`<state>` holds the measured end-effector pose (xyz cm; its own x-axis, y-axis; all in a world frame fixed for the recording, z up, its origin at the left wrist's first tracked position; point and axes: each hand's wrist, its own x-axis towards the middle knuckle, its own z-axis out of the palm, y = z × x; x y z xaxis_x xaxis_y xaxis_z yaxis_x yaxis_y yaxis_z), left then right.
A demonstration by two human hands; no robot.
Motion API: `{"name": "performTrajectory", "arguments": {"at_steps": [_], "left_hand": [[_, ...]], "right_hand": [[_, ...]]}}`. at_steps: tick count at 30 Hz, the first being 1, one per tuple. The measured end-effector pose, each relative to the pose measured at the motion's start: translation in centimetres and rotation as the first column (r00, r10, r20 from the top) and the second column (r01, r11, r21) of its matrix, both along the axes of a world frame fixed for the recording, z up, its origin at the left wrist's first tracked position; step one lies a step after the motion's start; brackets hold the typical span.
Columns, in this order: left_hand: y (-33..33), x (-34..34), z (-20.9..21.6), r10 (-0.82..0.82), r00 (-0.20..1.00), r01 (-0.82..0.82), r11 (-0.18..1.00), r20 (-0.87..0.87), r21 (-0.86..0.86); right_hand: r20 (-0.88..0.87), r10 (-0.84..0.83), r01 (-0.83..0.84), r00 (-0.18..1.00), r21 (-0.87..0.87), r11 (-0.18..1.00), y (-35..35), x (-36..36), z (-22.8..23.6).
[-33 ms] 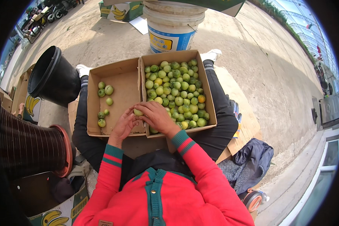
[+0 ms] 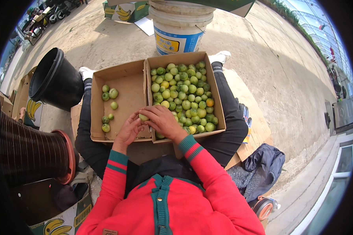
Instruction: The person sits on the ground and sorts green round fruit by hand from a full cardboard box into an empty one. The person repeatedly picks fruit from the right box and places it into the left box, gradually filling the second container.
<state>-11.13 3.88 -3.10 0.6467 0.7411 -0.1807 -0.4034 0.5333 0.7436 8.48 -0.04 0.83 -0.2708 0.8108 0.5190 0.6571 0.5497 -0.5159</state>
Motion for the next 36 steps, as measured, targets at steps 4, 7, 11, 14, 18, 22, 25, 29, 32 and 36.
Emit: {"name": "performTrajectory", "arguments": {"at_steps": [4,7,11,14,18,22,25,29,32,36], "left_hand": [[0.8,-0.6,-1.6,-0.016,1.000,0.017,0.999,0.020,-0.050],[1.1,-0.7,-1.8,0.048,0.998,-0.039,0.987,0.050,-0.155],[0.3,0.9,-0.5,-0.017,0.991,-0.001,0.991,-0.132,-0.135],[-0.1,1.0,0.6,-0.061,0.956,0.067,0.998,-0.287,0.009],[0.5,0.2,-0.7,-0.020,0.996,0.008,0.992,-0.090,-0.129],[0.8,-0.1,-1.5,-0.005,0.998,0.018,0.981,0.064,-0.192],[1.2,-0.3,-2.8,0.096,0.995,-0.090,0.968,0.015,-0.235],[2.6,-0.7,-3.8,0.534,0.845,-0.494,0.749,-0.040,-0.442],[3.4,-1.9,-4.8,0.709,0.704,-0.644,0.612,-0.042,-0.459],[2.8,-1.5,-3.7,0.526,0.849,-0.472,0.797,0.048,-0.378]], "right_hand": [[-0.043,-0.139,0.138,0.989,-0.025,0.990,0.3,0.1,-0.2],[0.040,-0.428,0.430,0.903,-0.105,0.897,0.9,0.4,-1.4],[0.302,-0.471,0.553,0.829,-0.314,0.772,1.2,0.1,-3.7],[0.365,-0.438,0.555,0.821,-0.334,0.761,1.3,0.3,-4.4],[0.378,-0.430,0.557,0.820,-0.354,0.751,1.8,0.5,-4.0],[0.328,-0.499,0.595,0.802,-0.379,0.709,1.8,0.7,-4.0],[0.144,-0.610,0.624,0.779,-0.269,0.734,1.4,0.5,-4.1],[0.056,-0.593,0.583,0.803,-0.278,0.763,1.3,0.6,-3.4],[-0.063,-0.527,0.500,0.847,-0.242,0.832,1.4,0.4,-3.1],[-0.177,-0.376,0.336,0.910,-0.218,0.916,1.2,0.2,-2.8]]}}
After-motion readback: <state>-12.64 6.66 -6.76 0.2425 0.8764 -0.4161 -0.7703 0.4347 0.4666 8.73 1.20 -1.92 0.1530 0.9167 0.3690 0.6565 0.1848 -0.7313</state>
